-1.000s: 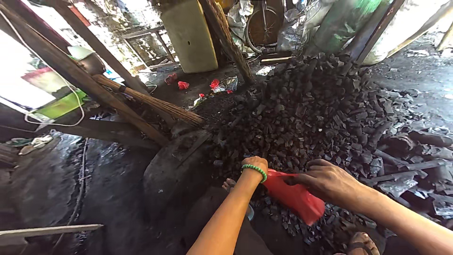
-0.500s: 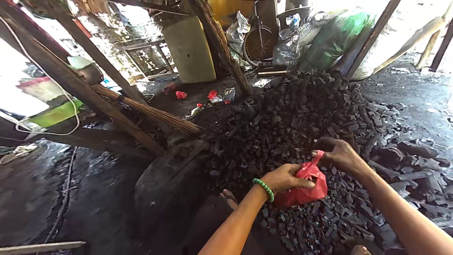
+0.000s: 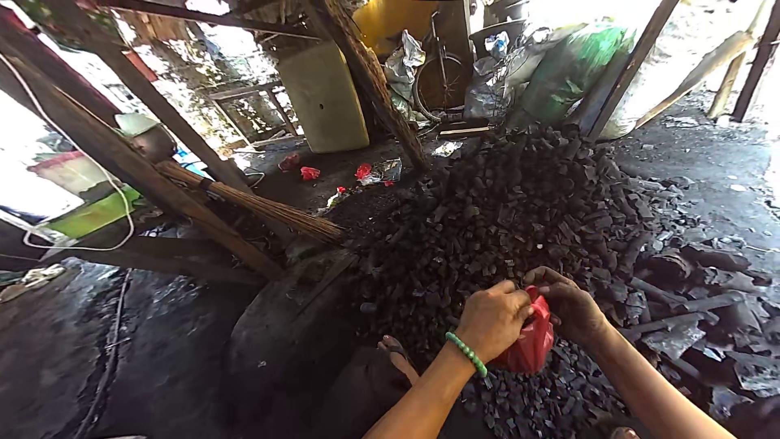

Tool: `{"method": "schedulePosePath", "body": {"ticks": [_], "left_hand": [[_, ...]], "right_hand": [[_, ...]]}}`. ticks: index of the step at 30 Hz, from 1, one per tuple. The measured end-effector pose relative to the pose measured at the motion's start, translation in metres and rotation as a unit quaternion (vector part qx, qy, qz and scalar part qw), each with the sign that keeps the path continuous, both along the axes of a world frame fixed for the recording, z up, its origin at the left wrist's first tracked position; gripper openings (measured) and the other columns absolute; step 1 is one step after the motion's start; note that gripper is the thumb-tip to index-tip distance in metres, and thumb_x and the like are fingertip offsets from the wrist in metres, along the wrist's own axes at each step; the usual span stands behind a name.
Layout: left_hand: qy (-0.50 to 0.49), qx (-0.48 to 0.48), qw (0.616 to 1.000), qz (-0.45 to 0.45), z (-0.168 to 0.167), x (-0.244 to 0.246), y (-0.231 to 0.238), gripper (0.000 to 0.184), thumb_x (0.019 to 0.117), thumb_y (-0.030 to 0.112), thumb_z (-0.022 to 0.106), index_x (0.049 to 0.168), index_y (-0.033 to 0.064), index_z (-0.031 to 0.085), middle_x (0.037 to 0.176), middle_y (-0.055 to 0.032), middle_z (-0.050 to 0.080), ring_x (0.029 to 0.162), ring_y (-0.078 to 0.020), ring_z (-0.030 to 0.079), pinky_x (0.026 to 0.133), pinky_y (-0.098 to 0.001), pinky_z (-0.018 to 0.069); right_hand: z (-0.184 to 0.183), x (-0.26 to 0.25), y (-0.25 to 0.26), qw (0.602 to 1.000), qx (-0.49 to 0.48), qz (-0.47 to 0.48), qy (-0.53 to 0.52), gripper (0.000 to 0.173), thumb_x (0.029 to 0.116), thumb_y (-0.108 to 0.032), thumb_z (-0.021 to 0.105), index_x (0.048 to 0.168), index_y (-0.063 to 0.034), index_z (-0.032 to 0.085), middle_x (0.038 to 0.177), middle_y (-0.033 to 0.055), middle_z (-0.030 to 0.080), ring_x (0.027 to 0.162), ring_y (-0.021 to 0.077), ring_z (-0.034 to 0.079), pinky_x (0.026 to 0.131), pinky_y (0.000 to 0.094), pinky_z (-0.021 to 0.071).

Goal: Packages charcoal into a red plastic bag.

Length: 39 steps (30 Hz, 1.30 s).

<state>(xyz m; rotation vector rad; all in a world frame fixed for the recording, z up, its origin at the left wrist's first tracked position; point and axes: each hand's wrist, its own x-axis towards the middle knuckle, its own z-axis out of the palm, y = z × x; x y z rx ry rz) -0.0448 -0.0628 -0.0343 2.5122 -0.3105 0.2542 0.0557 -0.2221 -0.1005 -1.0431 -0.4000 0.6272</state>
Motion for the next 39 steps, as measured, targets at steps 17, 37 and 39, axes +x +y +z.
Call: {"method": "schedulePosePath", "body": {"ticks": [17,37,39], "left_hand": [[0.277,-0.487,0.822,0.103,0.012,-0.007,-0.016,0.047,0.1129,0.035,0.028,0.100,0.0057,0.063,0.080,0.0019,0.059,0.066,-0.0042,0.054,0.064,-0.0194,0.0479],[0.249,-0.087,0.959,-0.104,0.031,-0.043,0.002,0.032,0.1018,0.013,0.051,0.123,-0.0029,0.070,0.118,-0.0184,0.072,0.109,-0.0226,0.068,0.097,-0.0381,0.0502],[0.284,-0.080,0.953,-0.061,0.030,-0.039,0.008,0.029,0.1031,0.015,0.054,0.121,-0.0012,0.071,0.117,-0.0162,0.072,0.108,-0.0204,0.067,0.097,-0.0372,0.0501]], "right_hand": [[-0.007,-0.031,0.004,0.850,-0.097,-0.271,-0.442,0.036,0.0941,-0.038,0.068,0.072,-0.0097,0.068,0.077,-0.0047,0.059,0.076,-0.0026,0.057,0.071,0.0134,0.0494],[-0.030,0.037,-0.063,0.639,-0.312,-0.240,-0.661,0.017,0.0745,-0.010,0.070,0.063,-0.0006,0.062,0.067,0.0127,0.062,0.067,0.0320,0.066,0.057,0.0462,0.0528],[-0.040,0.035,-0.061,0.645,-0.317,-0.242,-0.652,0.017,0.0758,-0.011,0.068,0.063,-0.0013,0.062,0.067,0.0116,0.061,0.066,0.0306,0.065,0.056,0.0452,0.0519]]}}
